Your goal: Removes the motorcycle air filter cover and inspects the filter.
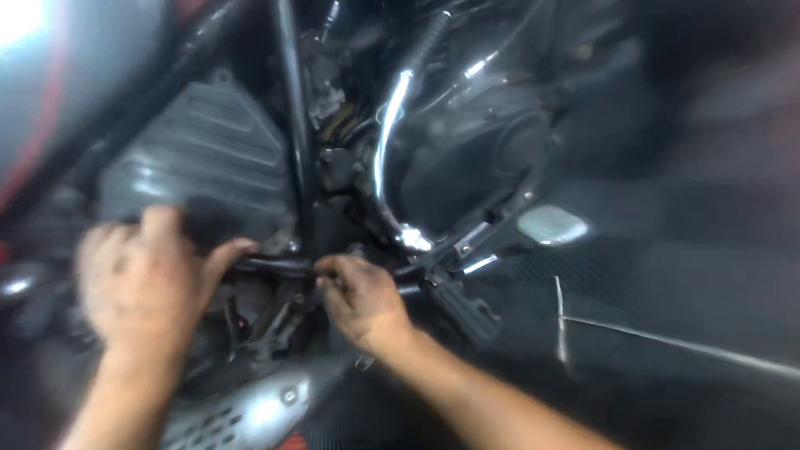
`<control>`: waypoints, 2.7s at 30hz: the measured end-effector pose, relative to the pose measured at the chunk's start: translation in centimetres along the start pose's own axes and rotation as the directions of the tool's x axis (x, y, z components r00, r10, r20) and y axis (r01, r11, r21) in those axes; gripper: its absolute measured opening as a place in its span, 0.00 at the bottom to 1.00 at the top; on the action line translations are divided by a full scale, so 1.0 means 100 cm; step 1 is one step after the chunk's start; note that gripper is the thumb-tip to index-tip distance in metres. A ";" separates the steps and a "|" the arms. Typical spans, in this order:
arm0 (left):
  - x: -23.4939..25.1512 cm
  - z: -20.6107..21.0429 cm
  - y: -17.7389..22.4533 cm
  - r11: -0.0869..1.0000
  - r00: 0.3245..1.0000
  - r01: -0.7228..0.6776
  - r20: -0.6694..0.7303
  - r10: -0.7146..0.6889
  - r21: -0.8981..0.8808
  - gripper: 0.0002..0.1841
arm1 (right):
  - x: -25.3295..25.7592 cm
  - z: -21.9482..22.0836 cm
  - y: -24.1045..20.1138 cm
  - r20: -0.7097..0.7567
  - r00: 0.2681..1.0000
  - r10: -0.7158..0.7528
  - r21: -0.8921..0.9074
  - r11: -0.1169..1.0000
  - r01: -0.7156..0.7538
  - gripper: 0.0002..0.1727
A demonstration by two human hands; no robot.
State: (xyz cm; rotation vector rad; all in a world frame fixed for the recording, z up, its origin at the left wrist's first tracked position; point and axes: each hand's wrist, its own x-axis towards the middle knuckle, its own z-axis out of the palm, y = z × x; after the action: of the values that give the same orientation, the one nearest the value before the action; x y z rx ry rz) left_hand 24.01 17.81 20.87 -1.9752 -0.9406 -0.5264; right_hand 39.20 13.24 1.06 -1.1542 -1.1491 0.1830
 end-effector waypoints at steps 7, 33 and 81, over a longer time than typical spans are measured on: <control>-0.036 0.039 0.002 0.976 0.948 -0.215 -0.247 0.200 -0.035 0.29 | 0.027 -0.011 -0.017 0.382 0.922 0.067 -0.105 0.994 -0.029 0.33; -0.043 0.063 0.030 0.992 0.936 -0.120 -0.337 0.101 -0.037 0.11 | 0.049 0.000 -0.044 0.046 0.989 -0.141 -0.515 0.845 0.145 0.16; -0.063 0.073 0.045 0.948 0.961 0.063 -0.239 -0.142 -0.311 0.10 | 0.214 -0.103 -0.122 0.483 0.843 -0.239 0.032 0.966 0.255 0.48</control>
State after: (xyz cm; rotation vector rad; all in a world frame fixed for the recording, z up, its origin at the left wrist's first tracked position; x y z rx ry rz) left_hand 23.64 19.81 10.45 -2.0650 -0.8385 -1.0142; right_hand 52.04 14.98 24.38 -1.0005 -1.7420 0.2631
